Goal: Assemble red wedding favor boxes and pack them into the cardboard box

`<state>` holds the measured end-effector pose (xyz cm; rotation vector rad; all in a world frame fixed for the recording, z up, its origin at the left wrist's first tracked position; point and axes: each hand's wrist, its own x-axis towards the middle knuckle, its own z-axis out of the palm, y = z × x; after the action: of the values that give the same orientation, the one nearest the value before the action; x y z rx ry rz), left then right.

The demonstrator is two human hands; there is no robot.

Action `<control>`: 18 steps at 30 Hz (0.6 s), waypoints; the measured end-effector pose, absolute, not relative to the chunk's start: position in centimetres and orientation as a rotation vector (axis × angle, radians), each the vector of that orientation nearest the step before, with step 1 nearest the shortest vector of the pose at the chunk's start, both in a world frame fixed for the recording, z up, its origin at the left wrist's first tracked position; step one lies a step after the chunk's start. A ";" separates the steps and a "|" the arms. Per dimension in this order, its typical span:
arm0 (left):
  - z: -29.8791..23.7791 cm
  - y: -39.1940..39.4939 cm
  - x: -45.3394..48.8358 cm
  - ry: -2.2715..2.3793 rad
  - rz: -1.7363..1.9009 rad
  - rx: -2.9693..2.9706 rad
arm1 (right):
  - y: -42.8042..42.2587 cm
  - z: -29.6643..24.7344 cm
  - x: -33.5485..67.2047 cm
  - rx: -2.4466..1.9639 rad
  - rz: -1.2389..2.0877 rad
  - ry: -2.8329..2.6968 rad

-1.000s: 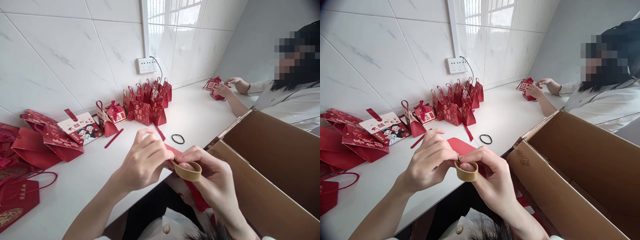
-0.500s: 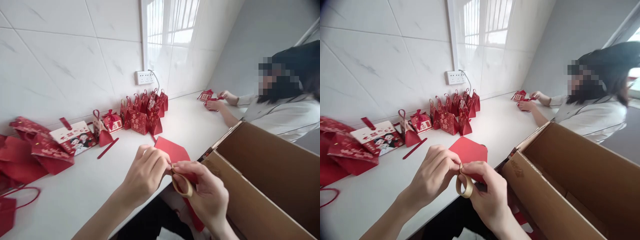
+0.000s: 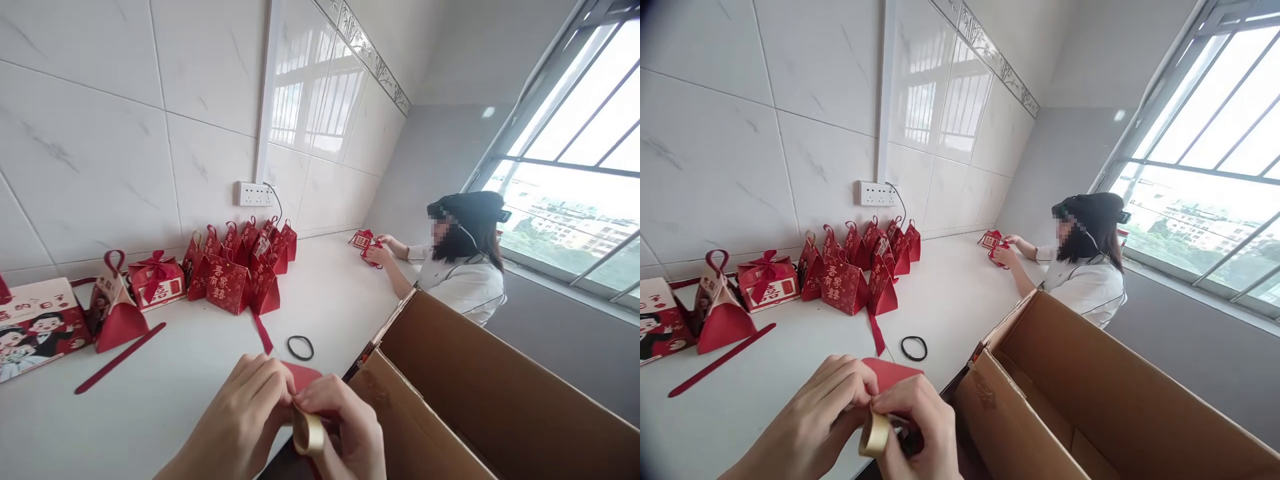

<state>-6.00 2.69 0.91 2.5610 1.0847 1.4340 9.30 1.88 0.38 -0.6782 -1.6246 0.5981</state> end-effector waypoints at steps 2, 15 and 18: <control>0.6 2.8 -6.2 1.085 1.429 2.528 | 1.8 0.4 9.1 -0.640 0.572 -1.618; 0.0 2.9 -6.4 1.240 1.318 2.211 | 2.8 -2.0 8.5 -0.656 0.479 -1.600; 0.2 3.0 -6.2 1.210 1.316 2.076 | 2.7 -1.5 9.0 -0.678 0.468 -1.603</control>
<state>-6.17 3.04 0.22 2.0763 1.2099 1.3164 8.99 2.71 -1.53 -0.6776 -1.6031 0.4682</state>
